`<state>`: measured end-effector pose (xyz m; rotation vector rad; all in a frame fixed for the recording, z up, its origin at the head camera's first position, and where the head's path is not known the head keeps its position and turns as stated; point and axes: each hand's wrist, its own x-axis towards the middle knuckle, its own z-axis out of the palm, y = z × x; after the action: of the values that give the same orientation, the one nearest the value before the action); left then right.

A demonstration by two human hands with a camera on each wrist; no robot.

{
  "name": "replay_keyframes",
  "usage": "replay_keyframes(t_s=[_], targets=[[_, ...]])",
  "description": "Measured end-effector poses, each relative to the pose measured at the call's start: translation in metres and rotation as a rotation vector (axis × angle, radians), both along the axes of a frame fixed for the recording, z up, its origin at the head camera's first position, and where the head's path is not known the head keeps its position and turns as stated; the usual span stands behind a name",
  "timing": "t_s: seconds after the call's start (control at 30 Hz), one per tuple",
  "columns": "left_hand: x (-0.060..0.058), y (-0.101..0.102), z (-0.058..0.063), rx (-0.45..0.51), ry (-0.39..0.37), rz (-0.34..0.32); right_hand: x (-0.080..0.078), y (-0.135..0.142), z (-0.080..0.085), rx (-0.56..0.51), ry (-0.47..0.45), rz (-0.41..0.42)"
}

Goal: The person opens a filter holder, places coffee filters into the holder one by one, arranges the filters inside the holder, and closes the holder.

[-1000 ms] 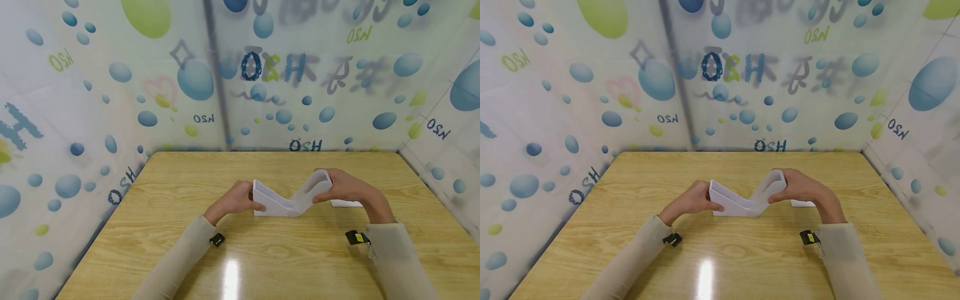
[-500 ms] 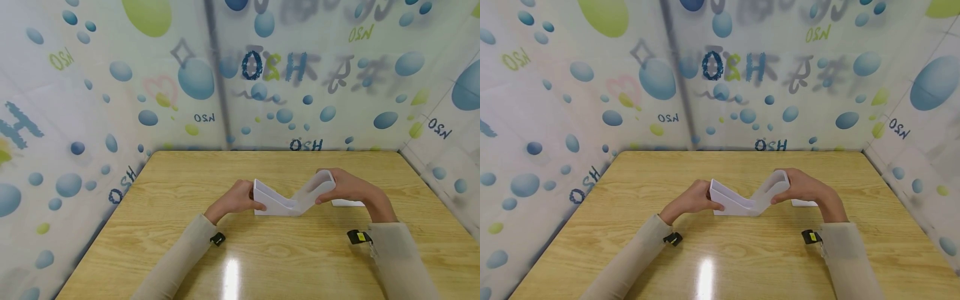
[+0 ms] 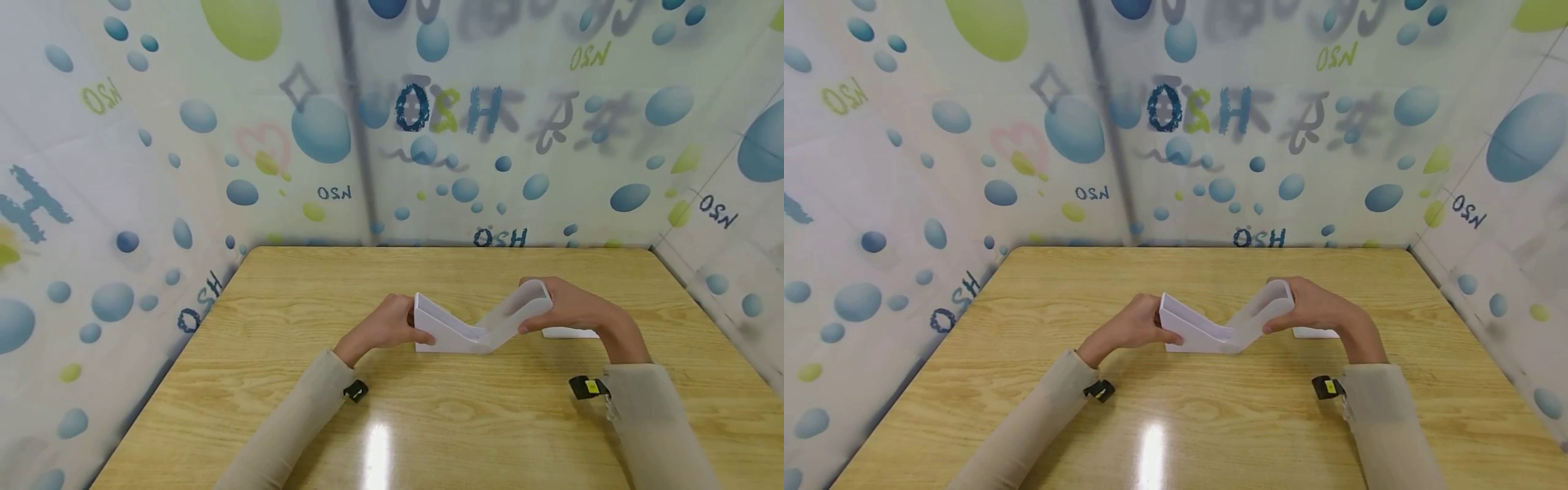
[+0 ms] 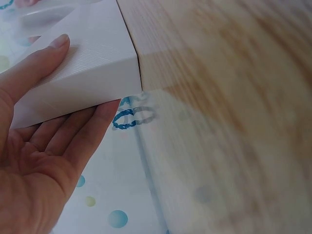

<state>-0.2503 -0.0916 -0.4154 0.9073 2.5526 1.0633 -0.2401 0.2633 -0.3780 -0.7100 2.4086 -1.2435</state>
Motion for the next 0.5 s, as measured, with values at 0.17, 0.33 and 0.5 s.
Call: replay_keyframes(t_s=[0.17, 0.33, 0.5], targets=[[0.0, 0.0, 0.0, -0.007, 0.008, 0.0, -0.002, 0.003, -0.003, 0.002, 0.017, 0.013], [0.0, 0.0, 0.001, 0.004, 0.011, -0.01, -0.003, 0.009, -0.005, 0.027, 0.027, 0.002], [0.001, 0.0, 0.001, 0.009, 0.013, -0.013, -0.003, 0.012, -0.005, 0.045, 0.024, 0.006]])
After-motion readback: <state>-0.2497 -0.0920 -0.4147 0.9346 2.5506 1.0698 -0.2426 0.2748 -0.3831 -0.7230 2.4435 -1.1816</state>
